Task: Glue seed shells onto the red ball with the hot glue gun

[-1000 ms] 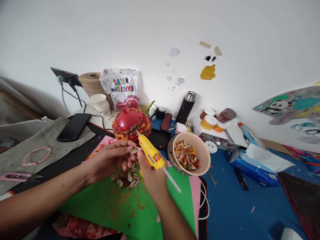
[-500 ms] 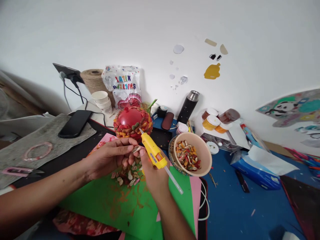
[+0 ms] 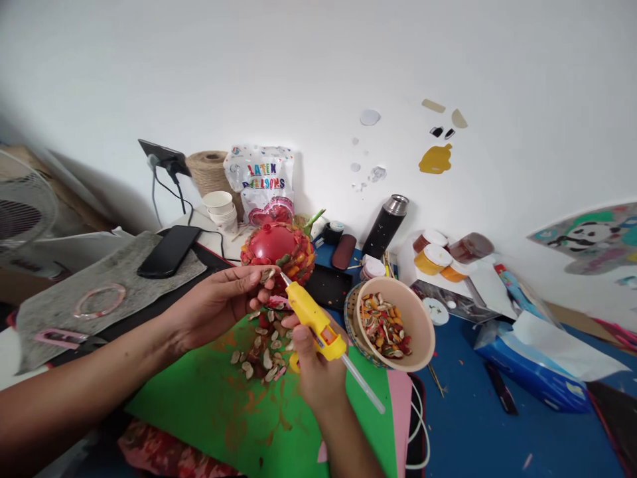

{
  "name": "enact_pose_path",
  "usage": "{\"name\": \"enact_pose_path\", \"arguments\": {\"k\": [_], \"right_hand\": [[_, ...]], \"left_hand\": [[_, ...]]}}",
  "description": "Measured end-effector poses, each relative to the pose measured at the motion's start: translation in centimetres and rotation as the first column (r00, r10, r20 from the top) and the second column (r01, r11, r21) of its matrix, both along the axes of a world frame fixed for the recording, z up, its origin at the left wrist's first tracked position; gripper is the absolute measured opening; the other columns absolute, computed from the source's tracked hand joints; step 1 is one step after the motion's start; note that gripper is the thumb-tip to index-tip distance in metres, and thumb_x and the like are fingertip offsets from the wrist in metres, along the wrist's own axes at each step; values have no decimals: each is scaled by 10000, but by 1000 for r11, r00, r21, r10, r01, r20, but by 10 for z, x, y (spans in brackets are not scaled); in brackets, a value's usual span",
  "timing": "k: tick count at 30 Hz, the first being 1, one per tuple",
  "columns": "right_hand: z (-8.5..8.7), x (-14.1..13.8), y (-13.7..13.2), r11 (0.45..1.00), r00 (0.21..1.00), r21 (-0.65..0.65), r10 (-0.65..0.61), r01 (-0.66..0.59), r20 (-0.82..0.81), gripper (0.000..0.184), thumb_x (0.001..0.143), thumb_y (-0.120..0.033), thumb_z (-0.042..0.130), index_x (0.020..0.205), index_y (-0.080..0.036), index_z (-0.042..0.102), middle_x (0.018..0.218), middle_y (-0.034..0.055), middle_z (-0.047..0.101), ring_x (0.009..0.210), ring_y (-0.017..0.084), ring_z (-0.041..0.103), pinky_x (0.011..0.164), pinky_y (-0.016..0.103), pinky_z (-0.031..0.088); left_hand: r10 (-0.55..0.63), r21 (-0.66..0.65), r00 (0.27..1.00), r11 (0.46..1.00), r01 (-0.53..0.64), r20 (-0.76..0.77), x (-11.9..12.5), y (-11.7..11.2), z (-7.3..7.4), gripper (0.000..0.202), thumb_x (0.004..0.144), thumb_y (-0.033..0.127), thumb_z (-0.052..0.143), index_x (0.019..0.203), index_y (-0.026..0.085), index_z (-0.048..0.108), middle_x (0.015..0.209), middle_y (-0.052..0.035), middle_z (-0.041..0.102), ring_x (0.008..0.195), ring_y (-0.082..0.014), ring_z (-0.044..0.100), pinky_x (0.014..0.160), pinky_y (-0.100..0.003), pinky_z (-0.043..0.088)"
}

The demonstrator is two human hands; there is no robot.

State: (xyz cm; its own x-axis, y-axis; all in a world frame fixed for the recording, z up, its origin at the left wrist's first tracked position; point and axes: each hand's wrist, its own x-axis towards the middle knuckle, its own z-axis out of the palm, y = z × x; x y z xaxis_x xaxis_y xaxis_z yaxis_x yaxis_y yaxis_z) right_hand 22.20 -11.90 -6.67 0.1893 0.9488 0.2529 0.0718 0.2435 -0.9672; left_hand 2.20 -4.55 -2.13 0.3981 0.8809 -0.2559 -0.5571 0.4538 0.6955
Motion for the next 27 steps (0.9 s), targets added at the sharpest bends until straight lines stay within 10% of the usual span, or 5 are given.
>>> {"name": "enact_pose_path", "arguments": {"k": [27], "right_hand": [[2,-3,-2,996,988,89,-20,7,150,529,1060,-609,644,760,-206,809,639,11,607,544,157,521,577,306,475]], "left_hand": [[56,223,985,975,-17,-166,5,-3,-2,400,773,406,1024,1044,139,904,863,-101,826,714,-164,764,653,-221,618]]}}
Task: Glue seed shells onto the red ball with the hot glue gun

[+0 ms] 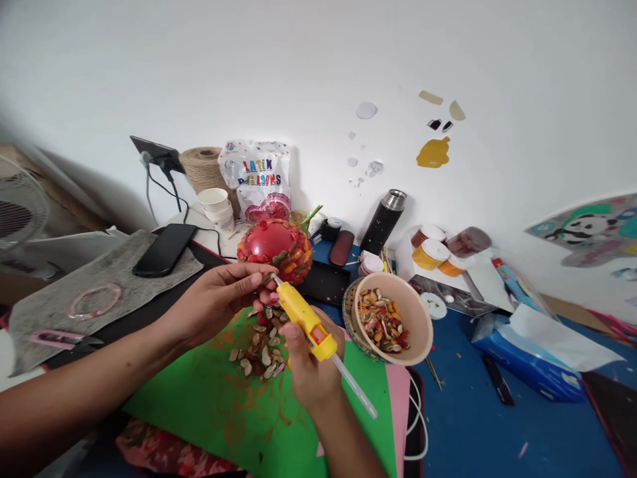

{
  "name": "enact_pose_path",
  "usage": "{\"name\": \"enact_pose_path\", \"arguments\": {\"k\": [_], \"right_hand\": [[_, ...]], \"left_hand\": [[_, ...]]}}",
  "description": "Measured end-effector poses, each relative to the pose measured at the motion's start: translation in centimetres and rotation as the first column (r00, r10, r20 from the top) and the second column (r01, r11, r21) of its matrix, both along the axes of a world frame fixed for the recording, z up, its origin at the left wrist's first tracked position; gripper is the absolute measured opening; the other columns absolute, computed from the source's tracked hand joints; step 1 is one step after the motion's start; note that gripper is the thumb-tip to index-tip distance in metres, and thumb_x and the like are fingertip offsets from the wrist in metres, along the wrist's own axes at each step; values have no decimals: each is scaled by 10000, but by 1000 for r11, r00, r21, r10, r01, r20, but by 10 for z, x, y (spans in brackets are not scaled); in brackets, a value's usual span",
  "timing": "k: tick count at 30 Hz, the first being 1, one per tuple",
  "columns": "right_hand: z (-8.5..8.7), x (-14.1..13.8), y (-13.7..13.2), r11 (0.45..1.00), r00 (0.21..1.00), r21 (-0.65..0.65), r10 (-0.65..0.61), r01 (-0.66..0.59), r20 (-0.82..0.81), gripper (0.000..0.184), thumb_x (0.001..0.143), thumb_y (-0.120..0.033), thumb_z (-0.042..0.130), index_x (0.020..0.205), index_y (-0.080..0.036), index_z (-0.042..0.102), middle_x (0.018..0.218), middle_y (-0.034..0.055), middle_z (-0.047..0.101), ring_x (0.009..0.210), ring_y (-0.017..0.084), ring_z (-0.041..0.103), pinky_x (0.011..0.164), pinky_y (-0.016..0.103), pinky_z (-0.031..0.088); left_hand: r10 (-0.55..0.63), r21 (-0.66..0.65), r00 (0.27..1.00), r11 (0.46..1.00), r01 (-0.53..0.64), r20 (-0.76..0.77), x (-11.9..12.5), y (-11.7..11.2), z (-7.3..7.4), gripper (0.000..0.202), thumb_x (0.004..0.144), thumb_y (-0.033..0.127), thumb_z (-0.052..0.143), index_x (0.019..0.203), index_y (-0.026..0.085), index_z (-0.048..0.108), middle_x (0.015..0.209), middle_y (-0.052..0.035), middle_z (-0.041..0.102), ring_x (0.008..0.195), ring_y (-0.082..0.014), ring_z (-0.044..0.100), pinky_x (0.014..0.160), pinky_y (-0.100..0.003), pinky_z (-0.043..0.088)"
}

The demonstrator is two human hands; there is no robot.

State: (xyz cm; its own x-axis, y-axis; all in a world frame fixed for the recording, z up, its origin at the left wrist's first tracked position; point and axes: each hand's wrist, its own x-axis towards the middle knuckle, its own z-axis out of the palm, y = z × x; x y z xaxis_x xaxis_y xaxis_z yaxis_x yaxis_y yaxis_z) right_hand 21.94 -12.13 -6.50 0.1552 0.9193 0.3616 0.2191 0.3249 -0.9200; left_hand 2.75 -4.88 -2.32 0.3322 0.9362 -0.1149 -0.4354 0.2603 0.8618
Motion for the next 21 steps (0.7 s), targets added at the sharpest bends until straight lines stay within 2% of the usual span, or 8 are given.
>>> {"name": "enact_pose_path", "arguments": {"k": [6,10,15,21], "right_hand": [[2,-1,0,1000,999,19,-18,18,28,586,1071,-647,609,729,-209,797,630,20,611,558,168,534,587,314,476],[0,1,1,999,997,34,-13,11,71,564,1089,-605,606,725,-205,765,640,16,613,569,161,549,578,300,460],[-3,2,2,993,995,118,-19,8,94,552,1120,-566,578,735,-201,733,638,4,608,555,148,552,556,285,452],[3,0,3,987,992,161,-33,12,125,542,1136,-549,561,743,-209,716,646,5,633,562,150,580,562,282,466]], "left_hand": [[-5,-27,1000,1000,5,10,1,-1,2,412,763,381,1034,1038,108,894,855,-100,819,705,-155,762,623,-200,623],[-10,-36,1000,999,10,14,1,-1,3,420,742,395,1046,1017,115,896,850,-93,822,684,-148,763,605,-190,623],[-26,-43,1000,999,26,3,2,-1,3,425,743,409,1046,1019,122,897,855,-96,834,681,-142,766,621,-186,633],[-55,-55,998,997,55,5,2,-2,2,437,746,411,1046,1043,127,898,804,-93,833,657,-137,764,632,-187,643]]}}
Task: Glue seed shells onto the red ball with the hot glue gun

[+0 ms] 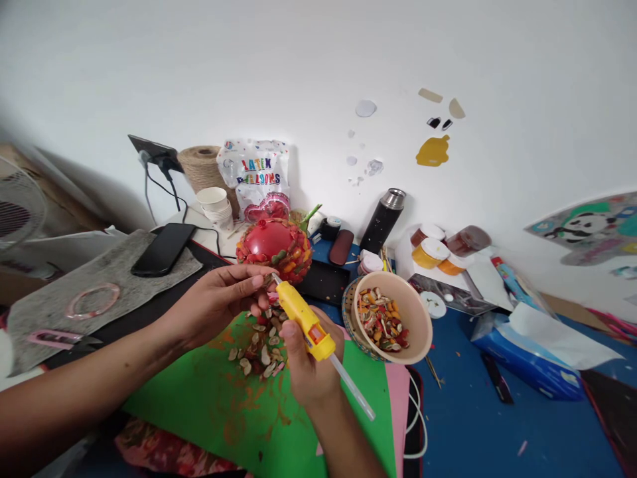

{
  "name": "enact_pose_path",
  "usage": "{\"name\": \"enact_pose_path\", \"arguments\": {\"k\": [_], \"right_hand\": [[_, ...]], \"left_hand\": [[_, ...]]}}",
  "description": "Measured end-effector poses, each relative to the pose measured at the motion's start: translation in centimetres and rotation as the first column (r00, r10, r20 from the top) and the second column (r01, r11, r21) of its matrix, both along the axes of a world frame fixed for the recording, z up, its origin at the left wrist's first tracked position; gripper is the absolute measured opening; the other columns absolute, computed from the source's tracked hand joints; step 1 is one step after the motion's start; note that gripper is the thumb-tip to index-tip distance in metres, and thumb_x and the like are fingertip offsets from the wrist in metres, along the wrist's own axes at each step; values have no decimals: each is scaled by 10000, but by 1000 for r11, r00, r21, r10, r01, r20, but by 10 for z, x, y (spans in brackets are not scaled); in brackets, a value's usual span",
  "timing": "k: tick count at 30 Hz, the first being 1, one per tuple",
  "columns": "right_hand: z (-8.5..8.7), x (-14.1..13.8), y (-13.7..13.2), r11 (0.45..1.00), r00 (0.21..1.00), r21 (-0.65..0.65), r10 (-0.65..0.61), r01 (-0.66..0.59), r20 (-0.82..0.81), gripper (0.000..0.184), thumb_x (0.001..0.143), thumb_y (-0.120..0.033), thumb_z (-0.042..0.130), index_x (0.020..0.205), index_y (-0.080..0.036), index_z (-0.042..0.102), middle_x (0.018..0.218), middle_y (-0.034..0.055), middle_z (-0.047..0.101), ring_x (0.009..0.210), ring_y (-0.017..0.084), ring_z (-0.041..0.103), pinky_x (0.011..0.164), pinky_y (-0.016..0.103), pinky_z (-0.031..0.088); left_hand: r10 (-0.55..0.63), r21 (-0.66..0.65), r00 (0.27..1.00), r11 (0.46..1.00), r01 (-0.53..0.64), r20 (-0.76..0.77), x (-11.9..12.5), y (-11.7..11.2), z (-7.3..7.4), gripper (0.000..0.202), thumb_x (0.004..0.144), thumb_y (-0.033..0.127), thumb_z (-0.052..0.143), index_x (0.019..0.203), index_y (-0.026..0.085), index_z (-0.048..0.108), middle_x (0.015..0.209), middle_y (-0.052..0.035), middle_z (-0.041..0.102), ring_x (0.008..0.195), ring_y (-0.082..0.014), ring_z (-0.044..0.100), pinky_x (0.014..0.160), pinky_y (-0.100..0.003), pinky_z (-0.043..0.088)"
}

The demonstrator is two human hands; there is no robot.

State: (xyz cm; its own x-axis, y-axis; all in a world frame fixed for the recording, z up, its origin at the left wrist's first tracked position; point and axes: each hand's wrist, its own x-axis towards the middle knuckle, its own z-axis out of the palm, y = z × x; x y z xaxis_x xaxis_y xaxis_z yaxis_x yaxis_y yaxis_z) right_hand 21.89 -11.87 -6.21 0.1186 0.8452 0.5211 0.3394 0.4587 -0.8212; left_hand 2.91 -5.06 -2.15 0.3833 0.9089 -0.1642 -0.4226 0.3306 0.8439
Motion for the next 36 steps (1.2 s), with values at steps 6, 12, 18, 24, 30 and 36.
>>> {"name": "enact_pose_path", "arguments": {"k": [6,12,18,24,30,36], "right_hand": [[0,0,1,999,999,29,-19,18,39,525,1146,-521,555,748,-211,703,638,-3,623,562,149,580,559,279,457],[-2,1,1,998,993,59,-45,39,107,532,1158,-511,528,750,-208,686,633,-8,593,563,149,575,561,282,459],[-2,1,-1,998,992,50,-53,47,117,524,1162,-508,513,763,-212,680,653,2,622,571,153,578,560,287,463],[-1,0,-1,998,994,50,-44,39,99,502,1158,-487,533,765,-212,682,649,-5,616,572,149,573,581,288,468],[0,0,-1,999,996,38,-33,30,81,517,1153,-494,540,742,-212,679,632,-9,602,560,147,570,566,285,454],[1,0,0,998,995,26,-51,49,82,543,1147,-511,541,716,-211,680,613,-11,592,540,145,555,555,287,449]], "left_hand": [[-14,-15,1000,1000,14,9,0,0,1,427,716,396,1065,1011,137,896,777,-83,830,627,-136,770,623,-187,652],[2,-10,1000,1000,-2,8,0,0,3,424,718,394,1064,991,124,885,809,-80,836,640,-133,772,606,-177,648],[-13,-15,1000,1000,13,4,0,1,2,434,713,404,1066,988,127,876,790,-66,831,624,-133,768,602,-188,658],[-18,-18,1000,1000,17,-4,1,0,3,451,701,416,1070,981,128,864,762,-68,828,609,-140,764,597,-200,656],[-25,0,999,1000,25,-20,0,0,1,440,727,425,1054,989,128,861,767,-66,825,612,-141,765,602,-202,657],[-25,35,999,999,27,-47,-2,1,-3,428,769,429,1028,1023,128,861,797,-75,831,626,-145,771,608,-203,654]]}}
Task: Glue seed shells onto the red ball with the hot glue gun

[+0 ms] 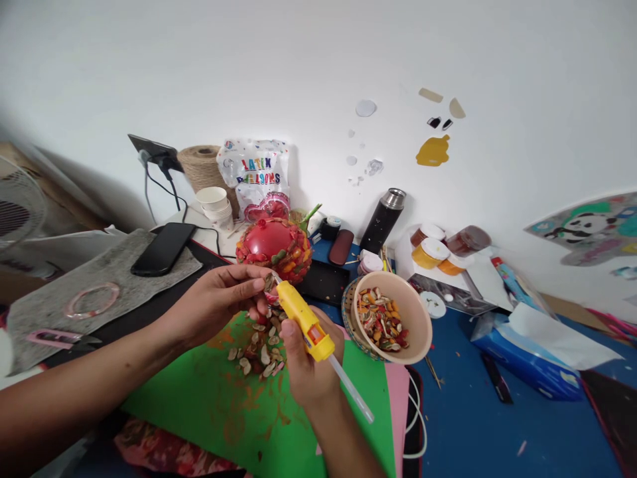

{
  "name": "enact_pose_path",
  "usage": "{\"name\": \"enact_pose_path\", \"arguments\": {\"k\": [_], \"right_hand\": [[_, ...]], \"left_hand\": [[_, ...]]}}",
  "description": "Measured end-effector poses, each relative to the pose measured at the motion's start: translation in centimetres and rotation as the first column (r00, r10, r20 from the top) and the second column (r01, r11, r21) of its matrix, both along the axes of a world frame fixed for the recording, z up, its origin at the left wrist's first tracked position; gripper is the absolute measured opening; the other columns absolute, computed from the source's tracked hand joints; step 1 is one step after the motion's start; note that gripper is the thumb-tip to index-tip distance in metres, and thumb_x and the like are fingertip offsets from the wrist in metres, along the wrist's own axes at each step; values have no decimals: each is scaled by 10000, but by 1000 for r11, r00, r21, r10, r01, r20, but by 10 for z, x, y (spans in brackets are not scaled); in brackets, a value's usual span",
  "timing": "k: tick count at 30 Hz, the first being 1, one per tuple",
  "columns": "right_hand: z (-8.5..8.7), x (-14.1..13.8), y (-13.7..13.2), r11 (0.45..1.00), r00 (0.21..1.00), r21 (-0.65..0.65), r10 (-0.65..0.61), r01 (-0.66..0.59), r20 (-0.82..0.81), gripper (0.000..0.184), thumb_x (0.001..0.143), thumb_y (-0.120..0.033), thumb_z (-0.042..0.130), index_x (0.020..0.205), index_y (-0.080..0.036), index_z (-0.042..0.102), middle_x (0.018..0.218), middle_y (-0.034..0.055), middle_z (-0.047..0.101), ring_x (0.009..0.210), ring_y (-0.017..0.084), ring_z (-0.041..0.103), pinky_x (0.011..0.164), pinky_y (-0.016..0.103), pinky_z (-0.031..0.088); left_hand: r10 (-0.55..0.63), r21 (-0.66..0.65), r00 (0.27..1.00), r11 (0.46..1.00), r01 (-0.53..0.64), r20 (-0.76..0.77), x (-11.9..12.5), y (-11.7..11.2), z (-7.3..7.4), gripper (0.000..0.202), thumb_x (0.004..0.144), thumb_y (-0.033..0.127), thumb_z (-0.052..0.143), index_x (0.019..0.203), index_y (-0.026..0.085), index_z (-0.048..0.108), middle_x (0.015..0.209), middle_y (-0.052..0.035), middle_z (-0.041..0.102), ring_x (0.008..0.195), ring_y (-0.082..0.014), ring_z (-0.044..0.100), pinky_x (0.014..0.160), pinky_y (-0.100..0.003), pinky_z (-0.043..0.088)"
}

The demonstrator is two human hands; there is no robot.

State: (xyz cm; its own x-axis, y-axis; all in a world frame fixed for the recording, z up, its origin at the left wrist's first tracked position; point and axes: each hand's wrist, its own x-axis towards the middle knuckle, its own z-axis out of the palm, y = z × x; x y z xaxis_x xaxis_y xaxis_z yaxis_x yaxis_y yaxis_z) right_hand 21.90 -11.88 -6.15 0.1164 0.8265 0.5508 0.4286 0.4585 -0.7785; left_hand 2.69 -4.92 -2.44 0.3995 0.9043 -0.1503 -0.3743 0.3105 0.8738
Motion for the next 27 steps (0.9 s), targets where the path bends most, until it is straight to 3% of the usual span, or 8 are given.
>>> {"name": "enact_pose_path", "arguments": {"k": [15,23,27], "right_hand": [[1,-1,0,1000,1000,-20,-2,2,14,539,1150,-530,523,737,-217,675,628,2,626,541,155,560,561,300,469],[1,-1,-1,1000,999,-24,-12,13,52,526,1147,-542,516,751,-229,664,660,21,669,608,183,635,608,316,509],[2,0,0,999,998,-36,-14,17,62,558,1146,-557,493,723,-231,656,613,12,631,567,179,600,580,318,498]], "left_hand": [[10,149,991,989,10,-132,-3,0,-3,352,901,438,926,1085,154,826,834,-72,837,719,-169,793,662,-230,645],[33,188,981,982,4,-190,-4,0,-1,361,904,460,915,1091,165,823,835,-65,835,719,-177,787,681,-255,648],[35,195,980,981,4,-196,-4,0,0,361,900,467,915,1079,167,823,845,-67,835,718,-177,783,682,-261,646]]}}
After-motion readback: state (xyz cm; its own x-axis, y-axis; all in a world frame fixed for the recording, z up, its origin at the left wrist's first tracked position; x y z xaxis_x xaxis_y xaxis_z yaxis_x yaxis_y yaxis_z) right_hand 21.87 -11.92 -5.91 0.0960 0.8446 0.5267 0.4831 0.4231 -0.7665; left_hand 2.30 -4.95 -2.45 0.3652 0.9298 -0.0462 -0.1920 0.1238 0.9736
